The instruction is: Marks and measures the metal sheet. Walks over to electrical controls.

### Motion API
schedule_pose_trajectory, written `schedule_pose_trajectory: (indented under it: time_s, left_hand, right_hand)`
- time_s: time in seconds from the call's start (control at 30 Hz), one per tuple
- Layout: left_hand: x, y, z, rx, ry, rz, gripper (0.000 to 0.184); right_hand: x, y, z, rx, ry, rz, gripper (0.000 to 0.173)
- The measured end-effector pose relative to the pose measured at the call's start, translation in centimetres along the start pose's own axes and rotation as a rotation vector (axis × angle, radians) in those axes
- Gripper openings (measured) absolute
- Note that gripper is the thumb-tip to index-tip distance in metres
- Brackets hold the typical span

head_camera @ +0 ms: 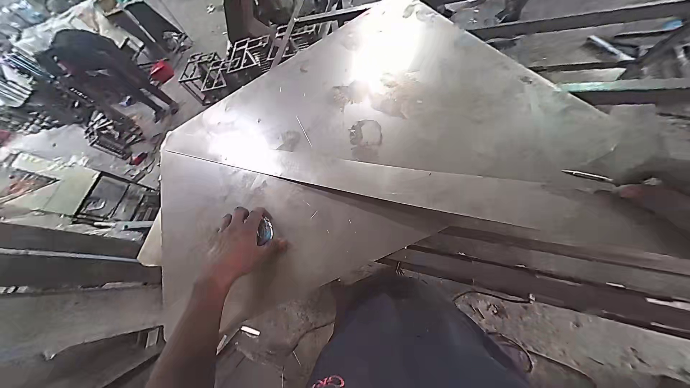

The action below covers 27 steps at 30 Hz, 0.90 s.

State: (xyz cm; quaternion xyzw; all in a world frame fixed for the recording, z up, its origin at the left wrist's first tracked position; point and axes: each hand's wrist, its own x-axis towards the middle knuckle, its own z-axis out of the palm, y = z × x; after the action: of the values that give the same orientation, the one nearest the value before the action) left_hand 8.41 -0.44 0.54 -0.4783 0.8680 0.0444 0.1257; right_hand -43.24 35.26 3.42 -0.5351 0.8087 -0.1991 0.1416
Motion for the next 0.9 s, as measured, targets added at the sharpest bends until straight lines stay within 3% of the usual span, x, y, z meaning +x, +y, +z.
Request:
schedule_pose_trajectory:
  time_s: [0.13, 0.17, 0.3, 0.43, 0.53, 0.63, 0.77, 0.83, 0.9]
  left_hand:
    - [-4.4, 1.1, 4.2, -0.202, 0.289, -0.103, 0.077]
    - [-5.4, 1.9, 4.0, -0.209, 0.346, -0.124, 0.077]
    - [-7.4, 5.7, 1.3, -0.312, 0.553, -0.063, 0.073]
    - [-1.0, 8.0, -1.2, -0.328, 0.496, -0.017, 0.068]
    - [6.6, 9.3, -1.9, -0.314, 0.408, 0.000, 0.066]
    - [11.1, 10.2, -1.8, -0.274, 0.348, -0.017, 0.067]
    - [8.3, 10.2, -2.3, -0.340, 0.375, -0.074, 0.089]
    - [4.1, 8.4, -1.5, -0.307, 0.362, -0.064, 0.077]
    - [0.0, 5.7, 0.2, -0.258, 0.325, -0.063, 0.071]
  right_hand:
    - [3.3, 3.5, 0.5, -0.024, -0.041, -0.039, 0.013]
    - [4.1, 5.2, 0.2, -0.096, -0.089, -0.143, 0.015]
    - [6.9, 5.9, -1.8, -0.132, -0.205, -0.171, 0.009]
    - [11.3, 6.4, -1.9, -0.076, -0.151, -0.418, 0.025]
    - [15.4, 10.5, -0.1, -0.142, -0.098, -0.440, 0.043]
    - [17.7, 9.9, 0.3, -0.166, -0.122, -0.447, 0.048]
    - [19.3, 10.3, 0.0, -0.192, -0.097, -0.493, 0.047]
    - [19.3, 11.1, -0.5, -0.292, -0.072, -0.526, 0.038]
    - [17.9, 7.8, -1.5, -0.386, -0.056, -0.450, 0.028]
